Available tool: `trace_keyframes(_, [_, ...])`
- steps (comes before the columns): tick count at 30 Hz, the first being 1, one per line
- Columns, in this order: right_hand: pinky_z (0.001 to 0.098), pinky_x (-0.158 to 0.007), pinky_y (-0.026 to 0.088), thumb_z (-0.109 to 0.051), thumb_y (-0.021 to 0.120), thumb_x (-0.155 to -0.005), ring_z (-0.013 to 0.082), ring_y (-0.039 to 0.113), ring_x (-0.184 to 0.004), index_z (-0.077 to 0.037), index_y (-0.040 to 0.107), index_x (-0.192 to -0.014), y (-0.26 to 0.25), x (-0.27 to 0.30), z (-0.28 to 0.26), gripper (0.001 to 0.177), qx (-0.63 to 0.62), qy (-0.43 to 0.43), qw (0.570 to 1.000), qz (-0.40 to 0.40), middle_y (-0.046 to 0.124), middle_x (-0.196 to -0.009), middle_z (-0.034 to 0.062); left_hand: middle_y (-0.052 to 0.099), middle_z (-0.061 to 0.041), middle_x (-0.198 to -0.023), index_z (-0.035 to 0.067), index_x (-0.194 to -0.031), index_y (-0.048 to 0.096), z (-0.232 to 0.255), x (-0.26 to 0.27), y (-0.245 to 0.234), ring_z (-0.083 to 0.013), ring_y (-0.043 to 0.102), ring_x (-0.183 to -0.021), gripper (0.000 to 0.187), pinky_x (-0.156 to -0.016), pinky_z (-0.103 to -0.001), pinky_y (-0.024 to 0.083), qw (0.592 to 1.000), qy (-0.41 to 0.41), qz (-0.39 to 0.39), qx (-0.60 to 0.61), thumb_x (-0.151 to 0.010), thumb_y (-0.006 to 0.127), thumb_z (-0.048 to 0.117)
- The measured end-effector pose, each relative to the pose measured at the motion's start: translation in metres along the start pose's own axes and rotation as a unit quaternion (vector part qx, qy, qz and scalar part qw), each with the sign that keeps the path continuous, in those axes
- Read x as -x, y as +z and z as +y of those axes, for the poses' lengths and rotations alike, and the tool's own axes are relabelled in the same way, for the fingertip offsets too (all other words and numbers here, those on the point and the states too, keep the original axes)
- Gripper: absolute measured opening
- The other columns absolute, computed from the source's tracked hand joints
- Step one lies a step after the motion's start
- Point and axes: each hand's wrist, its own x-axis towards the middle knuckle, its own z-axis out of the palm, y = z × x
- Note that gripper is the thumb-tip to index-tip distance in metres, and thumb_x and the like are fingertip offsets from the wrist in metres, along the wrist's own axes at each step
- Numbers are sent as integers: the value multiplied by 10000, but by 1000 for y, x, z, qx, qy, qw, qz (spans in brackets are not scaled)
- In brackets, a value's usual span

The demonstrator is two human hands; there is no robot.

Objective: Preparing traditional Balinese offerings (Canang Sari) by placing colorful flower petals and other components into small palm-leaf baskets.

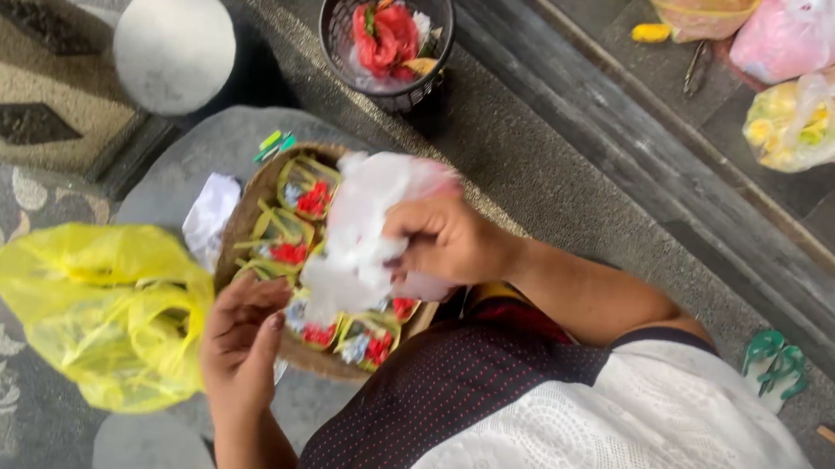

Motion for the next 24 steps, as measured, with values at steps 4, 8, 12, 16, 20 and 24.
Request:
trace_keyframes(4, [289,-828,613,26,645,-990,115,713,-885,22,658,-1096,-138,5,45,107,-18,59,973,221,720,-988,61,662,-127,-1296,-11,-1481,485,-27,-56,59,-214,651,-1191,527,-1032,-348,513,992,-100,-71,-23,-968,598,-47])
trace_keyframes(8, [317,-772,635,68,640,-962,145,733,-817,38,674,-1077,-295,-8,111,124,45,14,913,405,752,-1023,105,675,-134,-1272,-7,-1471,507,-52,-84,82,-214,669,-1165,538,-1013,-338,527,981,-148,-64,-107,-944,614,-38])
trace_keyframes(12, [303,-760,676,64,653,-955,128,760,-819,46,679,-1080,-408,-46,102,129,143,4,871,471,728,-970,94,668,-134,-1316,0,-1466,496,-63,-96,94,-216,660,-1180,547,-1013,-338,521,975,-185,-32,-115,-932,611,-26])
trace_keyframes(16, [315,-781,671,71,642,-951,154,756,-827,76,705,-1100,-523,-79,144,162,171,-106,825,528,737,-943,107,681,-173,-1290,-3,-1453,501,-113,-94,78,-233,666,-1175,553,-1007,-357,525,961,-244,-7,-130,-912,613,-43])
trace_keyframes(20, [321,-784,703,34,601,-966,183,800,-830,78,719,-1036,-614,-98,194,144,136,-151,781,590,780,-930,114,689,-204,-1280,-3,-1458,503,-165,-93,66,-256,675,-1145,588,-1001,-371,528,947,-282,-7,-154,-889,648,-31])
trace_keyframes(24, [266,-754,683,8,600,-953,148,794,-844,44,717,-1051,-638,-84,221,157,165,-34,741,650,773,-985,78,700,-185,-1290,26,-1448,510,-152,-135,113,-253,687,-1175,570,-997,-378,553,895,-390,-21,-217,-896,652,8])
